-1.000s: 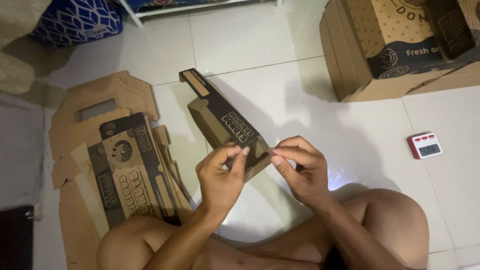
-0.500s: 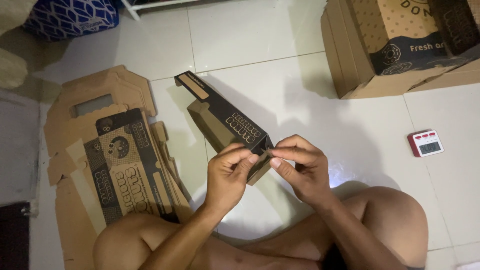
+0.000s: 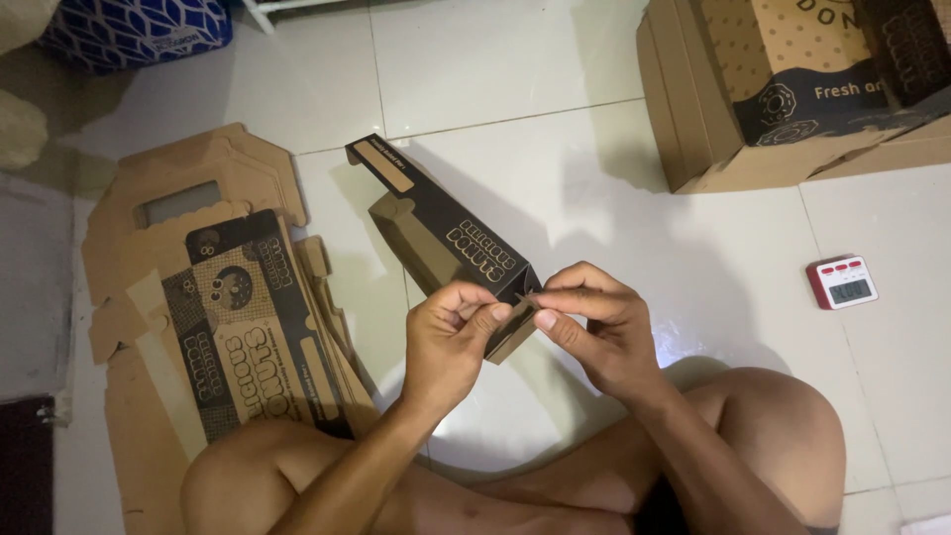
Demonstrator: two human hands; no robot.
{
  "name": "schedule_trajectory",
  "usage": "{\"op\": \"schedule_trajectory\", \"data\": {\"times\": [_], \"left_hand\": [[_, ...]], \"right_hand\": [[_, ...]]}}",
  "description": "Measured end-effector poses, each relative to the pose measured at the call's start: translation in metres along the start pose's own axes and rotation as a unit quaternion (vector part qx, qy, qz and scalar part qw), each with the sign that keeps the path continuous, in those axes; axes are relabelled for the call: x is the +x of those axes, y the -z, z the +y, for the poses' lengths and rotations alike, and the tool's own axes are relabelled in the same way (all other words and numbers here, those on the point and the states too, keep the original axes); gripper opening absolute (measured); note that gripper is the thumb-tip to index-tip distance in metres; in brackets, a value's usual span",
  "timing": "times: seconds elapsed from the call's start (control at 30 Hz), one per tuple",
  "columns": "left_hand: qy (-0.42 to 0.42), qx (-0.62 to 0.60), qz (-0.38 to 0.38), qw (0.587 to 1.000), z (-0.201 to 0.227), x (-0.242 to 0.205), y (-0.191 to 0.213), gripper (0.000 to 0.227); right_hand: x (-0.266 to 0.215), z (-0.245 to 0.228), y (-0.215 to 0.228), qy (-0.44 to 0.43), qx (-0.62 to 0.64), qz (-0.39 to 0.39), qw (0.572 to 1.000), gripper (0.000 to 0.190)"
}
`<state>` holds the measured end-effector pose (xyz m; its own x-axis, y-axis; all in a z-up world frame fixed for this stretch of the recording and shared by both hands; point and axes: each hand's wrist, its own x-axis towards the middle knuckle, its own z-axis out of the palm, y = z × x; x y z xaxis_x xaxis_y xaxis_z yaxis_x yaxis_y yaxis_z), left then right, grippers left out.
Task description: The person sits on the floor and folds a flat cardboard sheet into a rectangular box. They fold the side flaps, tuck tabs into slots, and secure the structure by hand. The finished box is briefly placed on a digital scale before being set aside.
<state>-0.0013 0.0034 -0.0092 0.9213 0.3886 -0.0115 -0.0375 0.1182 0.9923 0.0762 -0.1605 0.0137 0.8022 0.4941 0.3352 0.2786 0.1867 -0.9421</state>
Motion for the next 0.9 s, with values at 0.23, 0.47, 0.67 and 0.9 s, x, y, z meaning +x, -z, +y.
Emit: {"op": "schedule_trajectory", "data": {"times": [0.23, 0.47, 0.67, 0.9], "left_hand": [[-0.024, 0.036, 0.005, 0.999, 0.005, -0.002, -0.001, 0.007], [-0.045, 0.042, 0.010, 0.998, 0.006, -0.004, -0.005, 0.007], [-0.063, 0.055, 0.012, 0.996, 0.013, -0.008, -0.033, 0.008], [-0.124, 0.072, -0.007, 0.990, 0.028, -0.001, -0.128, 0.009]], "right_hand": [[0.000, 0.004, 0.004, 0.002, -0.001, -0.017, 1.000, 0.014], [0.003, -0.008, 0.007, 0.000, -0.036, -0.022, 0.999, 0.015], [0.006, -0.041, 0.024, 0.007, -0.122, -0.023, 0.992, 0.013], [-0.002, -0.080, 0.095, -0.026, -0.240, 0.052, 0.969, 0.014]]}}
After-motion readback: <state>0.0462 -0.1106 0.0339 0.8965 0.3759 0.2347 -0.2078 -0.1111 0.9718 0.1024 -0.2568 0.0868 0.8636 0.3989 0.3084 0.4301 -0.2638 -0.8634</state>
